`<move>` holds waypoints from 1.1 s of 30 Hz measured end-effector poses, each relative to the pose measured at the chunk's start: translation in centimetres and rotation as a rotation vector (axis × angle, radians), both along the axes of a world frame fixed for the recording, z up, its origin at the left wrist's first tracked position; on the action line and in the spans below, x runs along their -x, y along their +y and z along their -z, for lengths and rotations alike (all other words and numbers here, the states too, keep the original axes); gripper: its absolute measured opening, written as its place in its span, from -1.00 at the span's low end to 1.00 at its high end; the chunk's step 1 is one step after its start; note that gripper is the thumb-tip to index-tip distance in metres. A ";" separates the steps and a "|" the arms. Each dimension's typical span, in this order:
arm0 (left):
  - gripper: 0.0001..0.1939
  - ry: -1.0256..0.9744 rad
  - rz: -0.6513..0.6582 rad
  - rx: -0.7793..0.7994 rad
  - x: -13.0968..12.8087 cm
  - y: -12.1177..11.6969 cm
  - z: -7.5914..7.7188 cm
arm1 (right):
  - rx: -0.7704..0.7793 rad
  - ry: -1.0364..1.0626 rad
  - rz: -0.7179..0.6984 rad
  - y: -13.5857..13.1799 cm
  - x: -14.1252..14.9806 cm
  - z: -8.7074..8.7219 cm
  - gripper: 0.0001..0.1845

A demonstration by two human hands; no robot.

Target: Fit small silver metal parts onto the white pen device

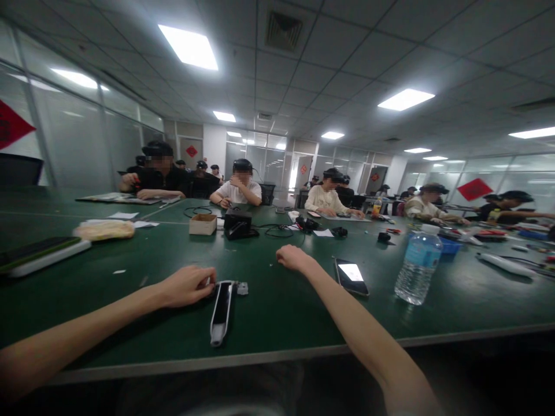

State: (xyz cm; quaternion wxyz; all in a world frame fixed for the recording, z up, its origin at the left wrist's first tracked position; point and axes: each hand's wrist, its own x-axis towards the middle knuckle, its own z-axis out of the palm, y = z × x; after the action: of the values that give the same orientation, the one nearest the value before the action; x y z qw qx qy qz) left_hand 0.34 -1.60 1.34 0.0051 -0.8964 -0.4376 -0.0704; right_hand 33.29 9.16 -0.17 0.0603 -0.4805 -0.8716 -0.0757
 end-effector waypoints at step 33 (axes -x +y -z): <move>-0.80 0.014 0.026 -0.008 0.0 0.2 0.1 | -0.044 -0.126 0.063 -1.6 1.2 -1.8 -0.74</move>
State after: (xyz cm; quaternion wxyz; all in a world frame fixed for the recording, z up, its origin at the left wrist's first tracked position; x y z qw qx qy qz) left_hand 0.29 -1.42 1.20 0.0110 -0.9025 -0.4254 -0.0659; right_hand 32.07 7.57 1.60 0.0136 -0.5007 -0.8562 -0.1268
